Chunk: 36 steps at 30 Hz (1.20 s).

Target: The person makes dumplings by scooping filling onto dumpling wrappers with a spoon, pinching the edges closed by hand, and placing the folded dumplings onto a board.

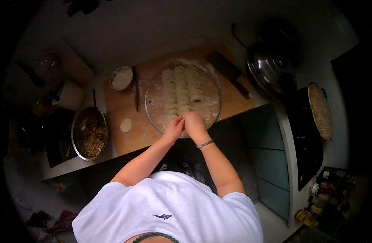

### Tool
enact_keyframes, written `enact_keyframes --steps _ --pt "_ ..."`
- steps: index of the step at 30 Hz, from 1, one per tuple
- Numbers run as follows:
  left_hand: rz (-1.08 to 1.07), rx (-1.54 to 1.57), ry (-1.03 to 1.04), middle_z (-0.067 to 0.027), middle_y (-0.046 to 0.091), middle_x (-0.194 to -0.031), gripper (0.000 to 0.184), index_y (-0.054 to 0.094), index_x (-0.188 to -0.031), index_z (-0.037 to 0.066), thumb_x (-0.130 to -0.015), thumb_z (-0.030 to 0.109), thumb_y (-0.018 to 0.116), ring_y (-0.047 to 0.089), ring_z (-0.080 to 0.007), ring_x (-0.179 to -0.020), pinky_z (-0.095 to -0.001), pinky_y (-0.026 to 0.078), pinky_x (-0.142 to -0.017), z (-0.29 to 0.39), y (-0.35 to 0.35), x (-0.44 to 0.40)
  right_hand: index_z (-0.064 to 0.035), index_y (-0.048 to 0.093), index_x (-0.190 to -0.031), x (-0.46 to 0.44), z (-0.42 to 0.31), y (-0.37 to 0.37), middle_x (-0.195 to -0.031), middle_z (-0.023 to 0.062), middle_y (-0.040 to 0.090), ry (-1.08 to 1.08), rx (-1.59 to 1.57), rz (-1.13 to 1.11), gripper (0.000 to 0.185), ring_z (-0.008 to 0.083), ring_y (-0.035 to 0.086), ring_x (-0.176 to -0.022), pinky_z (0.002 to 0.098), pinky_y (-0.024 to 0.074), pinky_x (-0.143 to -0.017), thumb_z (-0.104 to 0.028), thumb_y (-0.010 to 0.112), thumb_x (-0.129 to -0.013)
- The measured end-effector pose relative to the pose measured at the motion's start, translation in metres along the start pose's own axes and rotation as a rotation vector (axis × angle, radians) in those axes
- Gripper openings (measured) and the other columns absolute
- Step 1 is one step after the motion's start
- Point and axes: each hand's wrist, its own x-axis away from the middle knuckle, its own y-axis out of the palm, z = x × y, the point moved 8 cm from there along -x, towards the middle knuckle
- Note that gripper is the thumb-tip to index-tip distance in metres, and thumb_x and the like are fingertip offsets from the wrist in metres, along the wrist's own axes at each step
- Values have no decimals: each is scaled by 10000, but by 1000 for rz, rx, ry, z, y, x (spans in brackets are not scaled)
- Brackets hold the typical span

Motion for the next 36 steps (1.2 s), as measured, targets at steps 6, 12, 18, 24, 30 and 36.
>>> enact_keyframes --steps 6,12,18,24,30,36 --pt "4 254 11 -90 514 -1254 430 342 -1361 34 -956 143 439 580 -138 -951 -244 466 -798 16 18 10 -10 510 -999 -29 65 -16 -911 215 584 2 191 205 247 396 579 -849 461 477 -684 -36 551 -756" --pt "27 218 19 -100 556 -1193 417 381 -1334 24 -939 126 468 603 -142 -896 -252 481 -793 13 -37 54 -82 575 -981 -50 70 -6 -992 156 533 -181 254 247 221 356 543 -903 437 476 -715 -38 503 -777" --pt "238 160 -16 -71 589 -1091 366 453 -1271 24 -929 150 494 594 -119 -825 -232 470 -728 3 -100 98 -69 579 -1017 -55 65 -13 -1019 167 519 -235 232 196 295 360 521 -953 443 459 -764 -21 577 -726" --pt "358 158 -39 -60 595 -1050 336 481 -1244 33 -928 143 497 583 -108 -799 -224 464 -714 -4 -132 135 -44 572 -1027 -26 56 -66 -985 161 510 -222 114 485 367 347 517 -902 429 443 -767 -53 675 -676" --pt "381 145 -90 -65 629 -942 264 545 -1150 13 -916 130 509 591 -120 -780 -230 468 -708 -20 -143 162 -51 591 -912 -23 -69 39 -930 136 543 -379 -263 160 228 330 537 -866 407 443 -766 -92 671 -702" --pt "414 190 -32 -53 625 -937 249 553 -1139 15 -911 104 509 578 -107 -777 -231 463 -719 -26 -168 190 -39 594 -895 -42 -185 167 -903 138 545 -559 -265 42 231 334 529 -865 410 447 -728 -117 689 -699"
